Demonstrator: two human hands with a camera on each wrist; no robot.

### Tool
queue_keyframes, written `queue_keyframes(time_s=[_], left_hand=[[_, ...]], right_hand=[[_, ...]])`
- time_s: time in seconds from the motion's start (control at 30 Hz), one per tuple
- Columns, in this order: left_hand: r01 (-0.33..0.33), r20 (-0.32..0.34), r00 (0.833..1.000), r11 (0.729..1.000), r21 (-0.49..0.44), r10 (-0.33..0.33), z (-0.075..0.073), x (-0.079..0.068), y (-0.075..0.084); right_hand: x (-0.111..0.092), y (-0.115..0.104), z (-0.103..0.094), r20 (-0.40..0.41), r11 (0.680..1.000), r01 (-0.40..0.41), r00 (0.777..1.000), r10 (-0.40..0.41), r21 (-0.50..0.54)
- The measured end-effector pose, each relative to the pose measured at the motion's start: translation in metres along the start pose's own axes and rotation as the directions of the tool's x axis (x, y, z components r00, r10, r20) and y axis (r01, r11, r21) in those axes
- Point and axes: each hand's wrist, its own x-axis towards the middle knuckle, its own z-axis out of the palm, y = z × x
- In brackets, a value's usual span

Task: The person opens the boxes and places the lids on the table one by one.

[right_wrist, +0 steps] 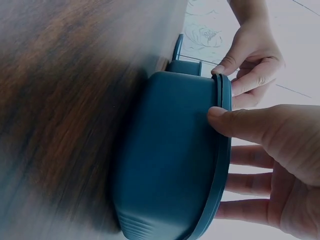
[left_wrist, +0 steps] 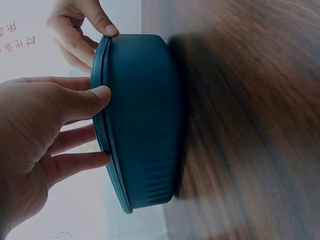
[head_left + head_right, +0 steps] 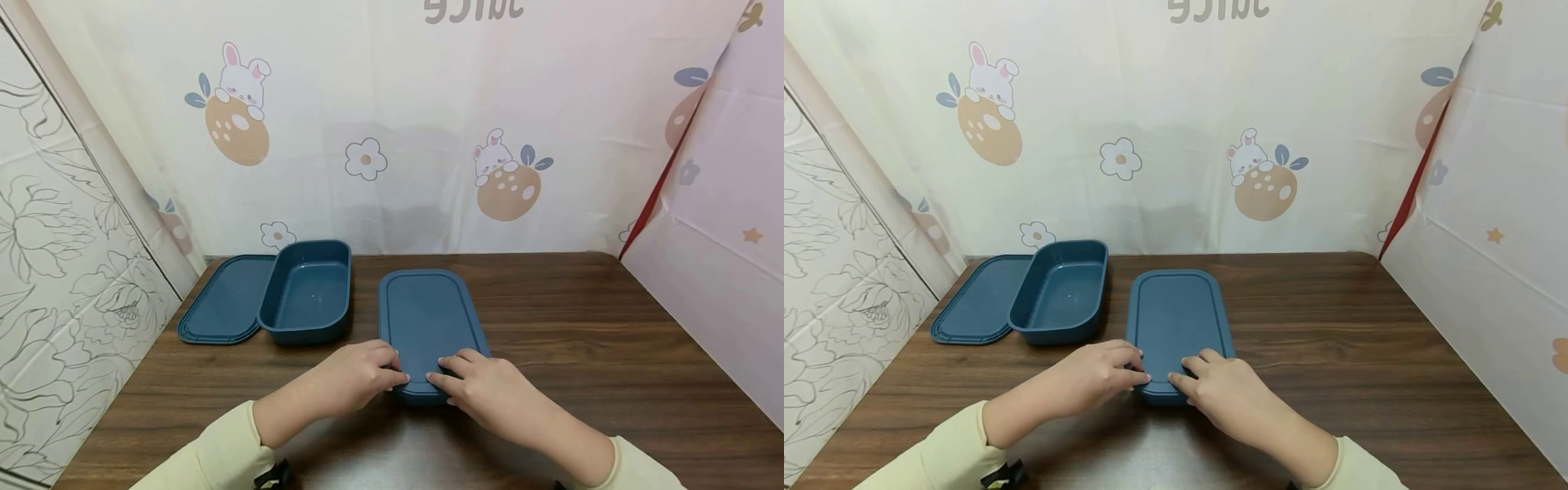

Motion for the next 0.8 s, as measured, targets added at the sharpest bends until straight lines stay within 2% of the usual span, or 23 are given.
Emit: queue_keyframes(time_s=[0.27,0.5,0.67,0.8], left_hand=[[0.025,0.006,1.000,1.000,0.009,-0.025,-0.009,0.002,0.002],[0.030,-0.040,0.999,0.999,0.023,-0.029,-0.012,0.004,0.002],[0.019,-0.105,0.994,1.000,-0.001,-0.019,-0.014,0.005,0.001],[0.022,-0.192,0.981,0.999,-0.040,-0.030,-0.016,0.004,0.000]], right_hand=[[0.000,0.001,-0.007,-0.009,0.999,-0.041,0.999,0.041,0.022],[0.001,-0.002,-0.016,-0.003,0.997,-0.064,0.998,0.064,-0.038],[0.001,-0.003,-0.023,0.018,0.996,-0.069,0.997,0.070,-0.057],[-0.001,-0.002,-0.029,0.011,0.995,-0.096,0.995,0.096,-0.029]])
